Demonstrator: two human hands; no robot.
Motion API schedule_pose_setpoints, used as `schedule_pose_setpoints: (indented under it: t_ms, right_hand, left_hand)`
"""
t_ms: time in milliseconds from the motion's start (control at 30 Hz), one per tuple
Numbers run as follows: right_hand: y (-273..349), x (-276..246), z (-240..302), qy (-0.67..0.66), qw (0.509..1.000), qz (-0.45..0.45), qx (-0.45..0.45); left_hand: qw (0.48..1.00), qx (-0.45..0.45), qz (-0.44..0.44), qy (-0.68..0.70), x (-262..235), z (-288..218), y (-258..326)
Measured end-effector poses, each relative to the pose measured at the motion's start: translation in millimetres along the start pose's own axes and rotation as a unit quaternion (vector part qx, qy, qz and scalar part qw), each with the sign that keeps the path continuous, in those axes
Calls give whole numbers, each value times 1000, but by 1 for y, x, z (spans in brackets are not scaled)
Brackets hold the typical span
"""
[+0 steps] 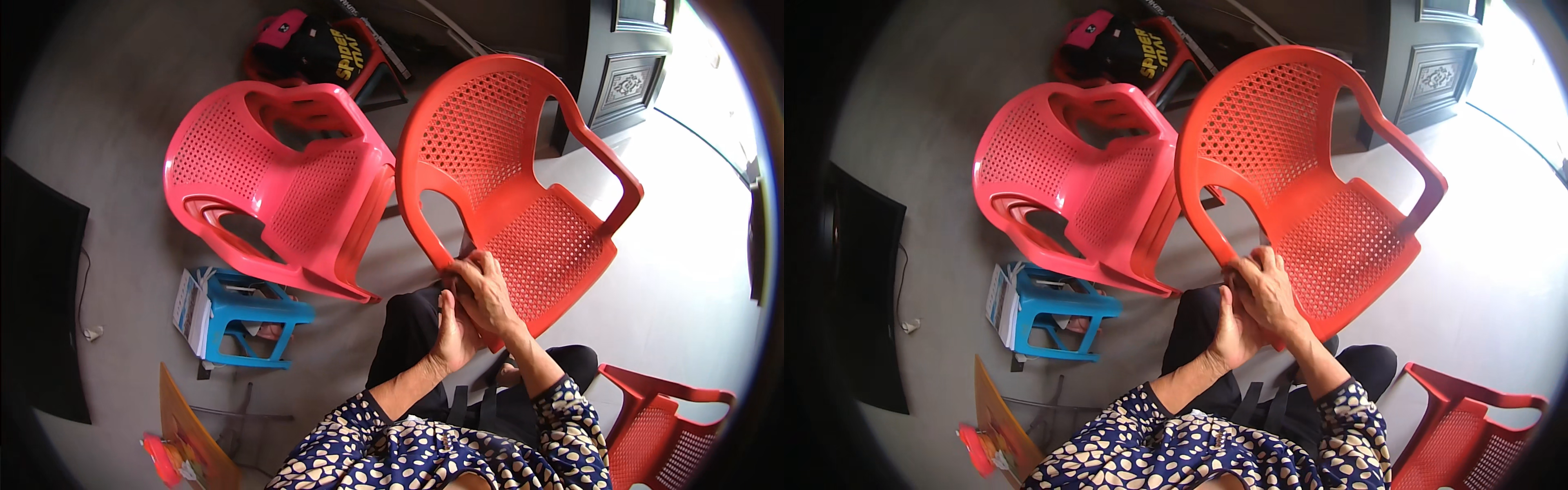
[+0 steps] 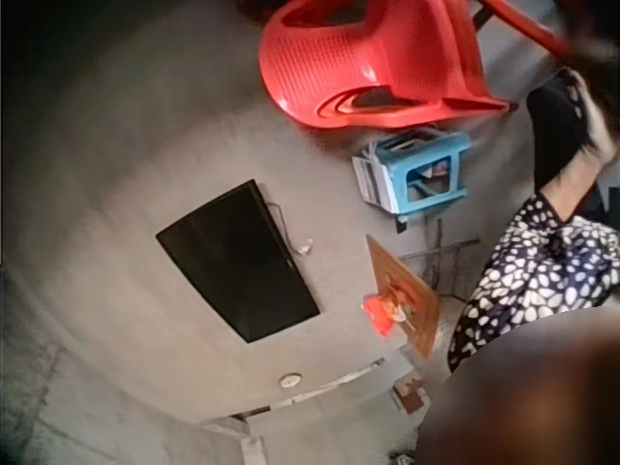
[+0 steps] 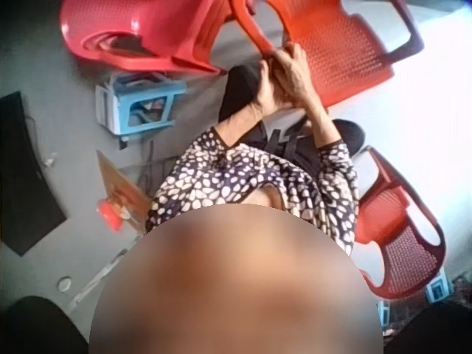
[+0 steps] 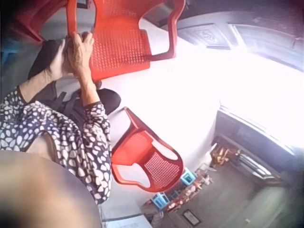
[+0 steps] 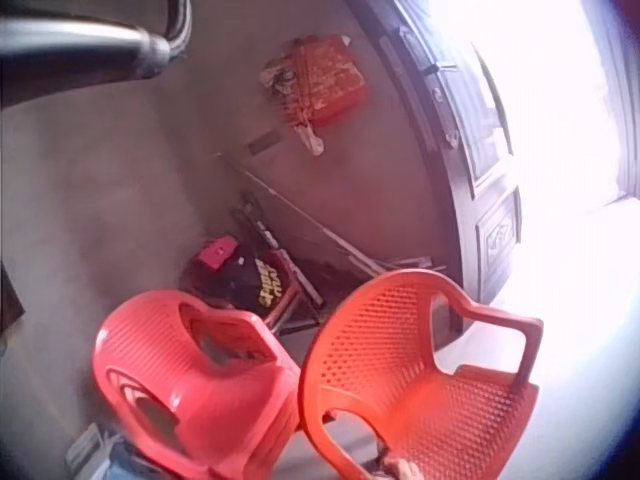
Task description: The person wipes a red plastic chair with a cloth, cleaning the seat, backrest, and legs. They then pick up a pink plastic chair and wipe its seat and backrest with the same cloth.
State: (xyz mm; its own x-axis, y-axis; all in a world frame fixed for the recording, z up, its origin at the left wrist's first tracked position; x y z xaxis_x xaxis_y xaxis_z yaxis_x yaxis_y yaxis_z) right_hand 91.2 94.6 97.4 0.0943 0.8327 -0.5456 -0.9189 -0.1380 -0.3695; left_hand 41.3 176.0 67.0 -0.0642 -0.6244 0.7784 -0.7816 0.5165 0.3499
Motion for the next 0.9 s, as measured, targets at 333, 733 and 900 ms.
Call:
schedule_pose_setpoints:
  t_ms: [333,733,900]
  right_hand:
    - [-9,-4,4,-22,1000,8,21]
    - [32,-154,-79,-5,997,-65,35]
    - [-34,-280,-150,235,914,-280,175]
  left_hand:
    - [982,38,-84,-165,-8,-2,-8]
    - [976,-32,-164,-139,-14,6,-1]
    - [972,17,-120,-204,-14,27,10]
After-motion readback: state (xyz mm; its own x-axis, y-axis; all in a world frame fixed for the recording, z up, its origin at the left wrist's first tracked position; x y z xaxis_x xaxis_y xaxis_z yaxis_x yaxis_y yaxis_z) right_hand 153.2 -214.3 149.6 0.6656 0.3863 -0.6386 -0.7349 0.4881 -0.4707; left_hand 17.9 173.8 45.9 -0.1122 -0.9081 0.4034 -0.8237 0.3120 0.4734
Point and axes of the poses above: each hand's wrist, its own y-axis away from the middle knuckle, its own x-axis out of the palm, z = x × y, the point moved 4 cm from there along -y, towards the middle knuckle, and after that the axes turned 2 degrees about -y, right-handed, at the moved point
